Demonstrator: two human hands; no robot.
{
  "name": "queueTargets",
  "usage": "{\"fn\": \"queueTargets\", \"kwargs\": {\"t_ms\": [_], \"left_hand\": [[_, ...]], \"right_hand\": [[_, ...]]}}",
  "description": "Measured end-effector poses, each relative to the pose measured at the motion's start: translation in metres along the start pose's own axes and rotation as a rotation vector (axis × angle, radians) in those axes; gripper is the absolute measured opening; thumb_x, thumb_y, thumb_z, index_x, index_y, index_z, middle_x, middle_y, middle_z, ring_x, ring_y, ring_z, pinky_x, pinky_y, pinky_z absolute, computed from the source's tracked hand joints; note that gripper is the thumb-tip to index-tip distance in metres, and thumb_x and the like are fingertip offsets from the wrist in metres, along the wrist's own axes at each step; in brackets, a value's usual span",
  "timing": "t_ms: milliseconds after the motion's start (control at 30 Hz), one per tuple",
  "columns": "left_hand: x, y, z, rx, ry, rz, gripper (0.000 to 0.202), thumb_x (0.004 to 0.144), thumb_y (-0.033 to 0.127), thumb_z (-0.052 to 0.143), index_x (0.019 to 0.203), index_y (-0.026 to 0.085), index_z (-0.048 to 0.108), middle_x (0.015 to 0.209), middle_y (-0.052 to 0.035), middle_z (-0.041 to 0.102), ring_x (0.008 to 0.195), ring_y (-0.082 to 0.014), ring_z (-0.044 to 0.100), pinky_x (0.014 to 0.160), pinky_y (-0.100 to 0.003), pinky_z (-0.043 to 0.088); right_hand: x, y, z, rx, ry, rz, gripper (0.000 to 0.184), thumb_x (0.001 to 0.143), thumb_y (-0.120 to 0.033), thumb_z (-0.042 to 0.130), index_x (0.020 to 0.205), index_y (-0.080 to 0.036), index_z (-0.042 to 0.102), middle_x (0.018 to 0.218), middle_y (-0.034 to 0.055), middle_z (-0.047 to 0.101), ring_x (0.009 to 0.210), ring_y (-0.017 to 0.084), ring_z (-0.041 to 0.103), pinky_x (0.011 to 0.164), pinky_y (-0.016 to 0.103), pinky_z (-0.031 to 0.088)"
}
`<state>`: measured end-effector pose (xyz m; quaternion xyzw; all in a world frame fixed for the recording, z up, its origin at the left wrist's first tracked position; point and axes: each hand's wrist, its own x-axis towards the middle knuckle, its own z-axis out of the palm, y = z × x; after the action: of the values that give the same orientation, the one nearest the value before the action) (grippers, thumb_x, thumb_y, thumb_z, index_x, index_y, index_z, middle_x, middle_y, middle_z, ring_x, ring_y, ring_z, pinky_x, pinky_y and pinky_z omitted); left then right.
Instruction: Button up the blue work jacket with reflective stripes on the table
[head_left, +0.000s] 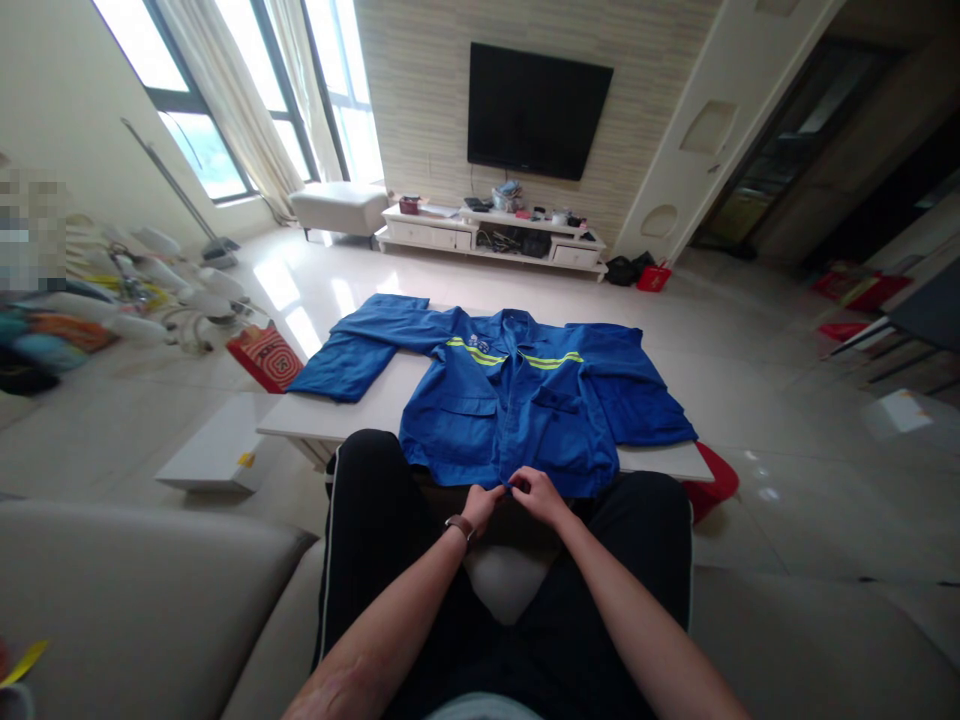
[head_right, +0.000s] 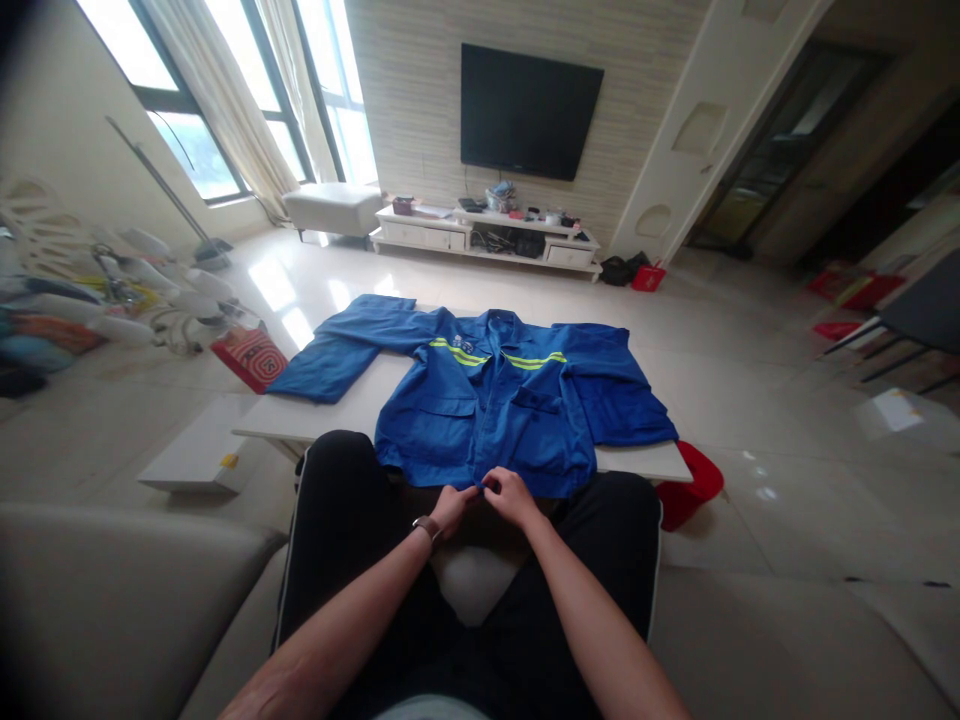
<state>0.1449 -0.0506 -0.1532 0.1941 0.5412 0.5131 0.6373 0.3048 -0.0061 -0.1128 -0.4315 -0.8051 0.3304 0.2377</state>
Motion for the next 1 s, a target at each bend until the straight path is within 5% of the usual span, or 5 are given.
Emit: {"fn": "queueTargets", "kwargs": {"t_ms": [1000], "left_hand": [[0.0049,-0.0083,0.0031,-0.002,-0.011,-0.025,0.031,0.065,0.038,0.084,0.061,0.013,0.066,0.061,-0.0054,0.066,0.058,-0.0138,0.062,0.058,-0.024,0.045]], "right_hand": [[-0.0016,-0.0029,-0.0003,-0.014,-0.043,0.002,0.017,0.081,-0.015,0.064,0.093,-0.021,0.074,0.089,0.0017,0.071,0.075,0.015,0.061,0.071,0.026,0.047]]}}
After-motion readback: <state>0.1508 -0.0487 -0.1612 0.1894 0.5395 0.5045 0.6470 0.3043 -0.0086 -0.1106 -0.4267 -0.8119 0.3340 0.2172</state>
